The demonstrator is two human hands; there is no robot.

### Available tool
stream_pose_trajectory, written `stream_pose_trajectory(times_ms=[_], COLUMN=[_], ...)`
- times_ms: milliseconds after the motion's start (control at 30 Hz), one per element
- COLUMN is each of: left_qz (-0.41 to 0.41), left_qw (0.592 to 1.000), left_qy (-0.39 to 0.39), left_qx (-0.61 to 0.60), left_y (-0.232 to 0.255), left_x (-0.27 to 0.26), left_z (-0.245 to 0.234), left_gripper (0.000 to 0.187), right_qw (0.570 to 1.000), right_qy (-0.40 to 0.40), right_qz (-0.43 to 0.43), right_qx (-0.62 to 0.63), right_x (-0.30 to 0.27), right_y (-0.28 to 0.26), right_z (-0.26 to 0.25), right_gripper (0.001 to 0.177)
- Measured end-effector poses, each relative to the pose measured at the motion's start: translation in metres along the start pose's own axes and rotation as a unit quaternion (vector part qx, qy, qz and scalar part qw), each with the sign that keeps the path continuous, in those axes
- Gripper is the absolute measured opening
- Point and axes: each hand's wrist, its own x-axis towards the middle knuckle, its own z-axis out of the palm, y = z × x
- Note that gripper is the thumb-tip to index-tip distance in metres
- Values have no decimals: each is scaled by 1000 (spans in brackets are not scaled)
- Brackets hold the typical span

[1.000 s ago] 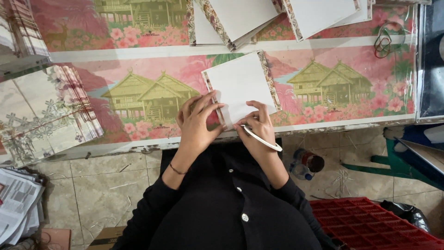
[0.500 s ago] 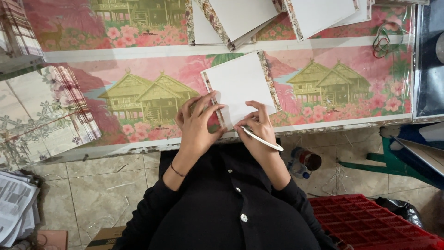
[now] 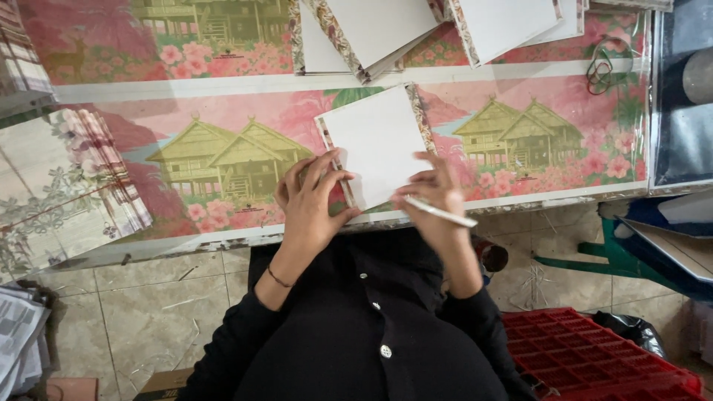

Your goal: The person applies glue to the spine of a book using a white glue stick, then presses the cover onto the glued area. They repeat this process for several books, stacking the finished ones on the table.

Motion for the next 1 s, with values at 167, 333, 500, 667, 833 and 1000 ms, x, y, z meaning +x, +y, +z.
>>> stream_pose_trajectory(times_ms=[167,333,500,667,833,1000], left_qz=[-4,1,-5,-14,-50,-118], left_qw=[1000,1000,1000,1000,999,986], left_qy=[-16,-15,-11,-13,6,106], left_qx=[8,17,14,18,20,40], left_y=[-1,0,-1,-1,-1,-27], left_x=[0,-1,0,0,0,6], left_z=[-1,-3,0,1,3,-17], left_gripper=[58,57,59,59,65,55], right_qw=[997,990,989,986,978,990], right_qy=[46,125,133,128,112,42], right_qz=[55,-19,-22,-31,-30,-54], right_qx=[-21,-61,-61,-106,-173,-127], right_x=[2,3,7,6,-1,-29], right_y=[37,68,59,65,55,19], right_z=[-45,-46,-43,-37,-29,2], right_gripper=[11,14,16,14,10,12])
